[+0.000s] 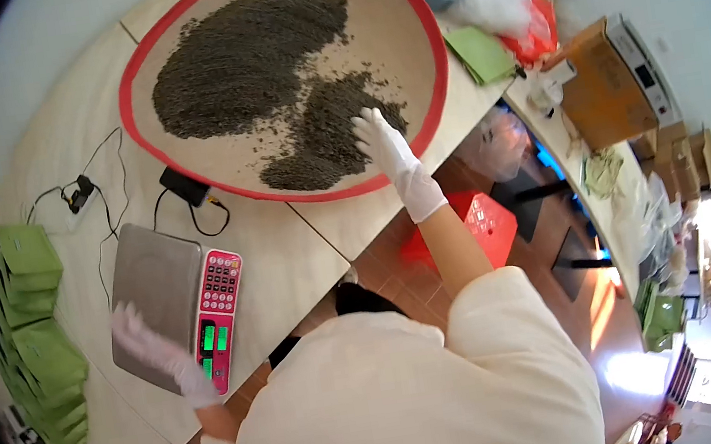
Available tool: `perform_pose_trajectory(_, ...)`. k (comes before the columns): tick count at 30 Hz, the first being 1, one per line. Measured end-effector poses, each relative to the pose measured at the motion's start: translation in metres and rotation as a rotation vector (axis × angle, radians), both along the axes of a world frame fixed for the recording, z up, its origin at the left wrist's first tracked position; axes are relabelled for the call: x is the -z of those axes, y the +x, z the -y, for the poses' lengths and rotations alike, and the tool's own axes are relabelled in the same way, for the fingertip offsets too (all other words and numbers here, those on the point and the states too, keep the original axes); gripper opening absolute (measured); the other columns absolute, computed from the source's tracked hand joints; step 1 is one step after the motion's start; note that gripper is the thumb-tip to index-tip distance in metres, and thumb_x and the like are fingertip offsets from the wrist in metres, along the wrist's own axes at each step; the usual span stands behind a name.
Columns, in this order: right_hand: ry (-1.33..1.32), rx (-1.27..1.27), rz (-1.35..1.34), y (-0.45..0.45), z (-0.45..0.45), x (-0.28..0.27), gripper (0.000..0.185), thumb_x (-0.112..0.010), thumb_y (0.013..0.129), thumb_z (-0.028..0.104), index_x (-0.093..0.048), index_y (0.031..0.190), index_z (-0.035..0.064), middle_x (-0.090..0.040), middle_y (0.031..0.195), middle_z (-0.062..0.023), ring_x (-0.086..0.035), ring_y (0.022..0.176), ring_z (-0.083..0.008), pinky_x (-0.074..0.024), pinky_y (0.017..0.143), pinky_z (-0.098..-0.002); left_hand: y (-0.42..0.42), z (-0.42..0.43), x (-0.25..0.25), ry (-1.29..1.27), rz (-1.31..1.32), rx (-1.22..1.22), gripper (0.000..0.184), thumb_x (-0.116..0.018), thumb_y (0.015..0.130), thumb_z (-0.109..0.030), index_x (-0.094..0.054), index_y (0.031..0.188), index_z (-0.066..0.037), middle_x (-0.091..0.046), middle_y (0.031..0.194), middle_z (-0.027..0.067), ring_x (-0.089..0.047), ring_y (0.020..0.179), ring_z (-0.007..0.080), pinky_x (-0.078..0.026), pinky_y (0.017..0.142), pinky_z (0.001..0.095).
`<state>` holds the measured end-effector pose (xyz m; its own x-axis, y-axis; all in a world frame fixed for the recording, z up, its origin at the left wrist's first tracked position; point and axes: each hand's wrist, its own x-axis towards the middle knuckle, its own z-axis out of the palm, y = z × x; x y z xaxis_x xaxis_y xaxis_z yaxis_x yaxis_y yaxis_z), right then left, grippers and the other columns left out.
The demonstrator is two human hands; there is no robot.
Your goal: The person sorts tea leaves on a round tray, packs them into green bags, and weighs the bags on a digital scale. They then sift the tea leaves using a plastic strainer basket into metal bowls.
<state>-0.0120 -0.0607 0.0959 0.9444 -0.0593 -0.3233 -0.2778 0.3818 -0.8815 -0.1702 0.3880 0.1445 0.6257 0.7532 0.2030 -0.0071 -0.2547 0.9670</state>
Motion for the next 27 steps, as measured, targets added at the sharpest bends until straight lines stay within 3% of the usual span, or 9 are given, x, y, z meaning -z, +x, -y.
perform_pose_trajectory(2, 0.556, -0.144, 0.129, -0.025, -0.002, -0.026, 0.071, -0.028, 0.097, 0.054, -0.026, 0.143, -0.0003, -0.029, 0.147, -0.0209, -0.027, 0.137, -0.0327, -0.0245, 0.112, -0.0454, 0.051, 0.086, -0.023, -0.300, -0.024, 0.347, 0.040, -0.051, 0.086, -0.015, -0.053, 0.121, 0.004, -0.054, 0.120, 0.0100, -0.051, 0.112, 0.0194, -0.040, 0.096, 0.0309)
perform_pose_trajectory(3, 0.758, -0.131, 0.116, -0.040, -0.011, -0.048, 0.072, -0.025, 0.097, 0.054, -0.026, 0.143, -0.0014, -0.029, 0.147, -0.0212, -0.028, 0.137, -0.0338, -0.0248, 0.112, -0.0460, 0.079, 0.112, -0.022, -0.231, -0.198, 0.707, 0.045, -0.051, 0.088, -0.015, -0.048, 0.128, 0.003, -0.052, 0.125, 0.0083, -0.050, 0.113, 0.0176, -0.038, 0.098, 0.0299)
perform_pose_trajectory(4, 0.957, -0.125, 0.106, -0.054, -0.021, -0.069, 0.073, -0.022, 0.097, 0.054, -0.026, 0.142, -0.0026, -0.029, 0.147, -0.0215, -0.029, 0.136, -0.0350, -0.0252, 0.112, -0.0467, 0.096, 0.157, -0.001, -0.493, -0.077, 0.785, 0.053, -0.051, 0.094, -0.027, -0.038, 0.138, 0.000, -0.047, 0.134, 0.0153, -0.048, 0.120, 0.0204, -0.039, 0.102, 0.0333)
perform_pose_trajectory(5, 1.027, -0.137, 0.081, -0.064, -0.026, -0.084, 0.074, -0.020, 0.097, 0.055, -0.026, 0.142, -0.0035, -0.029, 0.147, -0.0223, -0.030, 0.135, -0.0357, -0.0250, 0.112, -0.0471, 0.108, 0.196, -0.014, -0.797, -0.067, 0.903, 0.059, -0.052, 0.094, -0.035, -0.036, 0.139, -0.001, -0.044, 0.137, 0.0145, -0.046, 0.123, 0.0214, -0.038, 0.103, 0.0333)
perform_pose_trajectory(8, 1.255, -0.101, -0.034, -0.080, -0.036, -0.117, 0.073, -0.020, 0.098, 0.052, -0.025, 0.142, -0.0061, -0.028, 0.147, -0.0234, -0.027, 0.137, -0.0356, -0.0241, 0.112, -0.0471, 0.126, 0.285, -0.029, -1.054, -0.056, 1.336, 0.060, -0.054, 0.091, -0.044, -0.046, 0.131, -0.001, -0.055, 0.124, 0.0148, -0.053, 0.116, 0.0215, -0.041, 0.101, 0.0321)
perform_pose_trajectory(10, 1.276, -0.053, 0.070, -0.083, -0.029, -0.132, 0.075, -0.023, 0.097, 0.055, -0.024, 0.142, -0.0052, -0.026, 0.148, -0.0221, -0.027, 0.137, -0.0350, -0.0244, 0.113, -0.0453, 0.106, 0.330, -0.048, -1.203, -0.174, 1.236, 0.060, -0.060, 0.088, -0.042, -0.049, 0.127, 0.002, -0.056, 0.121, 0.0148, -0.055, 0.112, 0.0202, -0.042, 0.098, 0.0319)
perform_pose_trajectory(14, 1.335, 0.059, 0.232, -0.096, -0.025, -0.140, 0.080, -0.031, 0.094, 0.058, -0.022, 0.143, -0.0044, -0.019, 0.151, -0.0205, -0.022, 0.139, -0.0329, -0.0228, 0.114, -0.0442, 0.090, 0.357, -0.049, -1.078, -0.158, 1.289, 0.058, -0.060, 0.088, -0.041, -0.049, 0.126, 0.002, -0.057, 0.120, 0.0148, -0.056, 0.111, 0.0200, -0.043, 0.098, 0.0318)
perform_pose_trajectory(20, 1.232, 0.051, 0.495, -0.076, -0.008, -0.167, 0.075, -0.044, 0.092, 0.054, -0.015, 0.147, 0.0117, -0.013, 0.152, -0.0205, -0.017, 0.139, -0.0377, -0.0186, 0.115, -0.0479, 0.065, 0.380, -0.039, -0.898, -0.111, 1.353, 0.057, -0.061, 0.088, -0.039, -0.050, 0.125, 0.003, -0.058, 0.118, 0.0148, -0.057, 0.109, 0.0197, -0.043, 0.097, 0.0315)
perform_pose_trajectory(27, 1.250, 0.189, 0.380, -0.037, 0.033, -0.134, 0.077, -0.042, 0.093, 0.055, -0.013, 0.148, 0.0106, -0.019, 0.151, -0.0167, -0.025, 0.137, -0.0319, -0.0257, 0.112, -0.0452, 0.081, 0.421, -0.021, -0.804, -0.170, 1.434, 0.055, -0.061, 0.088, -0.037, -0.051, 0.123, 0.004, -0.059, 0.115, 0.0148, -0.057, 0.108, 0.0194, -0.043, 0.096, 0.0312)
